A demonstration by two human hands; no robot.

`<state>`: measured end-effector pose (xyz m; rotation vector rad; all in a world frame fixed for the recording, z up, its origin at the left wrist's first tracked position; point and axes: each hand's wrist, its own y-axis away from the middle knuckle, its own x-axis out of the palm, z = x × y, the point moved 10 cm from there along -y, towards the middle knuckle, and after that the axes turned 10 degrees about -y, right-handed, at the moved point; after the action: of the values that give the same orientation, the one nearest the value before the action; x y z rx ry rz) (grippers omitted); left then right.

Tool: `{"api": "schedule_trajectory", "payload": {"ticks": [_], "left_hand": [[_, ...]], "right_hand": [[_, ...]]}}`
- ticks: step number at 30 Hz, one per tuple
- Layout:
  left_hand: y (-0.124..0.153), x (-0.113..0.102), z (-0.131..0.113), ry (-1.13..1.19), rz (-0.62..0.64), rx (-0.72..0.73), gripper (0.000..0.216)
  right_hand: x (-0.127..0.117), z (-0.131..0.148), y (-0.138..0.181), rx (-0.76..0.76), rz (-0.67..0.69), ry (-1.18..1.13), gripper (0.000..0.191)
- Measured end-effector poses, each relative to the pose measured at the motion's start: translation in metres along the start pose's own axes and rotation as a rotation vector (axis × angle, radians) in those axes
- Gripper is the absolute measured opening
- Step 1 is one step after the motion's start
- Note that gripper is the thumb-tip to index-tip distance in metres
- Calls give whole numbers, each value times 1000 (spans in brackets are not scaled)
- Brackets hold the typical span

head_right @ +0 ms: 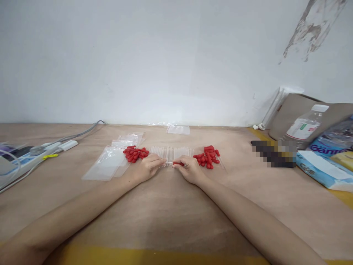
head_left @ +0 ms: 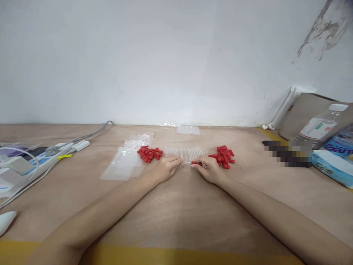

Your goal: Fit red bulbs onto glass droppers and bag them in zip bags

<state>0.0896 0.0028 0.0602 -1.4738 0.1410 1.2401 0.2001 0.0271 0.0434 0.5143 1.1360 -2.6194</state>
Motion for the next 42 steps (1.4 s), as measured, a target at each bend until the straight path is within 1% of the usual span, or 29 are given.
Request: {"api": "schedule_trajectory", "payload": {"ticks": [5, 8, 10, 12, 16, 18, 20, 22, 27, 30, 34, 37, 42], "left_hand": [[4, 4, -6, -81, -26, 96, 24], [6, 6, -7, -115, -39, 108, 24], [6, 4, -7, -111, -56, 97, 23], [5, 3, -3, -84, -55, 36, 21], [2, 0, 9, -11, -17, -158, 16], [0, -1, 9, 19, 3, -185, 16], [-1, -2, 8, 30, 19, -194, 16], [0, -1, 9, 41, 27, -206, 16], [2, 7, 7, 127, 26, -146, 17], [2, 9, 3, 90, 23, -86, 17], [2, 8, -2, 23, 17, -45, 17], [3, 12, -6, -31, 40, -11, 18], [4, 17, -7, -69, 47, 6, 19]], "right_hand": [[5, 8, 1, -78, 46, 64, 9], [8, 13, 1, -132, 69, 148, 12], [10, 13, 0, -139, 87, 188, 13], [9, 7, -3, -87, 95, 167, 14], [1, -22, -5, 163, 69, -78, 18], [1, -34, -2, 252, 68, -184, 20], [1, -39, -1, 284, 65, -222, 22], [0, -34, -1, 245, 60, -190, 21], [-4, 3, -5, -47, 38, 55, 13], [-2, 15, -4, -154, 43, 156, 15], [6, 17, -2, -194, 90, 176, 15], [13, 18, -2, -203, 114, 184, 13], [16, 13, -3, -171, 74, 226, 16]]}}
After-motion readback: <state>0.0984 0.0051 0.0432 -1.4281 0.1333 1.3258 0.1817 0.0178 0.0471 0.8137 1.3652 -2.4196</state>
